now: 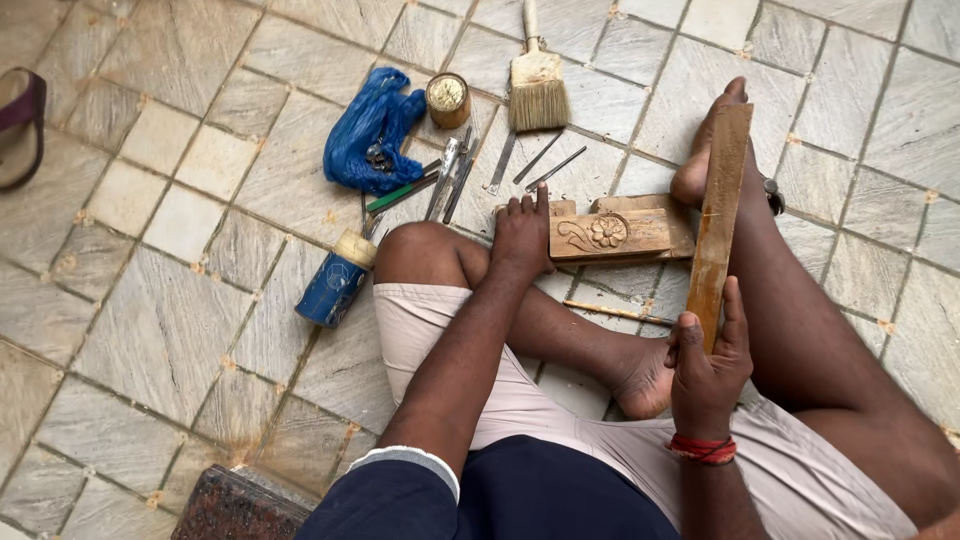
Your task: The person carves a floral design into a small rectangular wooden block using a chisel and mallet. They periodically switch tools to brush away wood shavings and inspect the progress.
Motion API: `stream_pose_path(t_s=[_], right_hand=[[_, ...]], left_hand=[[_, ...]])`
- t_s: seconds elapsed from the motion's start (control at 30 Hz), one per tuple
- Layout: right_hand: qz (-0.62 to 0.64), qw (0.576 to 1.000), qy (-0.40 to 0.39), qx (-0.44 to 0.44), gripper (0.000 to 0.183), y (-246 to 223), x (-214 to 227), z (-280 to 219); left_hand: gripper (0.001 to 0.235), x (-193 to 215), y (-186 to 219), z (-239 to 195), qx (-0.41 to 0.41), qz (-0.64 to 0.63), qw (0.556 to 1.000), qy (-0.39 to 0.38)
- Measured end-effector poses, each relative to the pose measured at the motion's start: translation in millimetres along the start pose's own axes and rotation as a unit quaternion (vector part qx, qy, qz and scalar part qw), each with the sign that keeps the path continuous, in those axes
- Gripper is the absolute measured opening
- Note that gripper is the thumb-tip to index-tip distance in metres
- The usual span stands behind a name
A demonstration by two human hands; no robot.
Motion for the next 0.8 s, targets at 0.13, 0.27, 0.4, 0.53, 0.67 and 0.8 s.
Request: stream_pose_path(t_s=[0.13,0.27,0.4,0.53,0.67,0.8], right_hand=[[0.002,1.000,-0.004,-0.009,0.063,-0.3,3.3,-10.3],[-0.006,1.000,0.016,0.002,0.063,7.5,6.9,-1.9],[0.005,0.999,0.037,0.014,0.064,21.2,12.1,-0.6],[-0.019,0.998,0.056,-0.025,0.064,27.6,8.9,5.8],[-0.042,0.997,0.050,-0.051,0.063,26.4,3.4,9.3],[-0.022,0.997,0.045,-0.051,0.064,27.5,-6.0,16.9]], left_hand=[[0.148,-2.3,3.0,1.5,0.005,0.014,1.000,-0.023],[0.127,3.7,10.8,10.8,0.025,0.071,0.995,-0.068],[0.104,0.7,32.5,16.7,0.086,0.011,0.988,-0.125],[0.095,11.0,18.3,26.6,0.031,-0.069,0.979,-0.189],[0.064,20.7,-60.7,21.4,-0.014,-0.330,0.937,-0.117],[0.033,45.8,-170.6,0.1,0.095,-0.420,0.898,0.087]])
Point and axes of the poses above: each hand's wrist, its own z-axis towards the middle knuckle, its own x-axis out of the back of the hand, y = z × x, the point moved 2 cm from there along z, towards the middle knuckle, and after that the axes turned 4 degrees about -y, right-handed, at the moved point
